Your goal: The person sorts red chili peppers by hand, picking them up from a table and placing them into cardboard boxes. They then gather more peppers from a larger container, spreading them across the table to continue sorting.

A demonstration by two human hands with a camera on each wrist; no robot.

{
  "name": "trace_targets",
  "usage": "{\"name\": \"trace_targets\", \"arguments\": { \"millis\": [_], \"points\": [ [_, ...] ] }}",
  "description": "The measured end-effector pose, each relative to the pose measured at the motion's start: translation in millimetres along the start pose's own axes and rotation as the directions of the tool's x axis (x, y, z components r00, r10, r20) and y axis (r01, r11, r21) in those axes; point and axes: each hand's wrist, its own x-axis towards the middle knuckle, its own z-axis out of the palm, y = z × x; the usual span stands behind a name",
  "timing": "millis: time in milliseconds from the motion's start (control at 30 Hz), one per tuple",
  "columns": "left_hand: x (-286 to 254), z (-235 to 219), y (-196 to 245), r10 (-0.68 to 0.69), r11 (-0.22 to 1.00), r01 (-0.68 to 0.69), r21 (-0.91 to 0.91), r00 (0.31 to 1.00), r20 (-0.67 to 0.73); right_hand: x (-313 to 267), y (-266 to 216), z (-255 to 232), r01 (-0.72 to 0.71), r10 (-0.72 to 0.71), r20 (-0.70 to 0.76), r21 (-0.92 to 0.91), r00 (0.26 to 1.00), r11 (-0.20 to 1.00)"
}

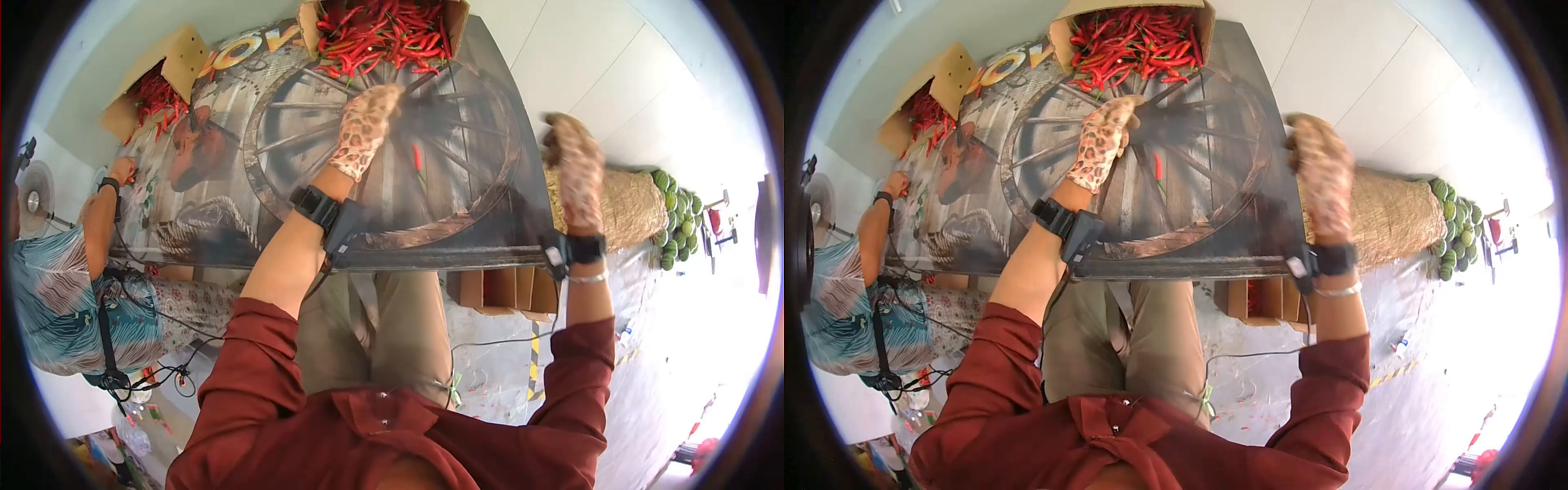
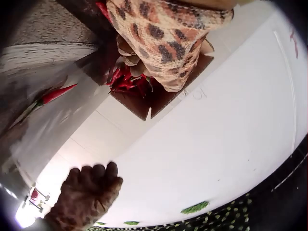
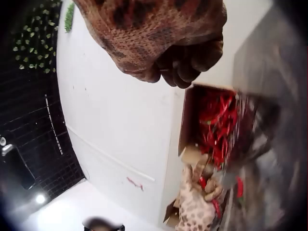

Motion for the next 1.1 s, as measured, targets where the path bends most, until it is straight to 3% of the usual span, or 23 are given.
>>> {"name": "trace_targets", "arguments": {
  "millis": [33, 67, 133, 167, 233, 267, 333, 367, 433, 500, 633, 700, 867, 967, 1000, 1100],
  "points": [
    [1, -3, 14, -0.228, 0.949, 0.216, -0.229, 0.973, -0.026, 7, -6, 23, -0.023, 0.014, 0.139, 0.067, 0.990, 0.998],
    [2, -6, 29, -0.444, 0.803, 0.373, -0.465, 0.895, -0.050, 13, -9, 46, -0.056, 0.018, 0.277, 0.129, 0.961, 0.990],
    [0, -8, 26, -0.492, 0.763, 0.377, -0.525, 0.866, -0.094, 23, -2, 92, -0.023, -0.043, 0.442, 0.142, 0.896, 0.990],
    [1, -11, 23, -0.546, 0.714, 0.381, -0.587, 0.829, -0.125, 29, 10, 116, -0.017, -0.052, 0.442, 0.151, 0.896, 0.988],
    [1, -14, 10, -0.519, 0.756, 0.387, -0.528, 0.846, -0.123, 39, 30, 155, 0.030, -0.145, 0.522, 0.222, 0.840, 0.975],
    [1, -13, -8, -0.377, 0.880, 0.297, -0.372, 0.912, -0.163, 38, 26, 164, 0.029, -0.147, 0.528, 0.226, 0.837, 0.974],
    [4, -7, -29, -0.170, 0.966, 0.121, -0.228, 0.962, -0.212, 35, 22, 174, -0.228, 0.069, 0.620, 0.181, 0.781, 0.957],
    [5, -5, -32, -0.064, 0.988, 0.029, -0.152, 0.970, -0.233, 35, 21, 176, -0.239, 0.076, 0.629, 0.178, 0.773, 0.955],
    [4, -4, -24, -0.141, 0.970, 0.107, -0.217, 0.979, -0.146, 34, 17, 174, -0.163, -0.046, 0.644, 0.261, 0.763, 0.951],
    [3, -5, 0, -0.208, 0.948, 0.184, -0.258, 0.975, -0.072, 34, 17, 171, -0.213, 0.017, 0.658, 0.219, 0.753, 0.952],
    [3, 4, -2, -0.128, 0.991, 0.130, -0.043, 0.990, 0.063, 37, 23, 165, -0.240, 0.038, 0.662, 0.217, 0.749, 0.946],
    [5, 7, 1, -0.026, 0.999, 0.027, -0.028, 0.999, 0.023, 39, 32, 169, 0.025, -0.177, 0.573, 0.263, 0.800, 0.965],
    [1, 6, 11, -0.107, 0.990, 0.111, -0.086, 0.993, 0.051, 37, 32, 166, -0.058, -0.139, 0.585, 0.305, 0.799, 0.951],
    [0, 5, 16, -0.160, 0.975, 0.168, -0.148, 0.985, 0.064, 36, 29, 163, 0.028, -0.224, 0.587, 0.324, 0.778, 0.946],
    [-2, 5, 18, -0.177, 0.968, 0.186, -0.166, 0.982, 0.067, 34, 28, 162, -0.066, -0.161, 0.589, 0.345, 0.792, 0.936],
    [-4, 2, 21, -0.218, 0.949, 0.229, -0.217, 0.973, 0.073, 35, 32, 164, -0.096, -0.139, 0.592, 0.347, 0.794, 0.933]
  ]
}}
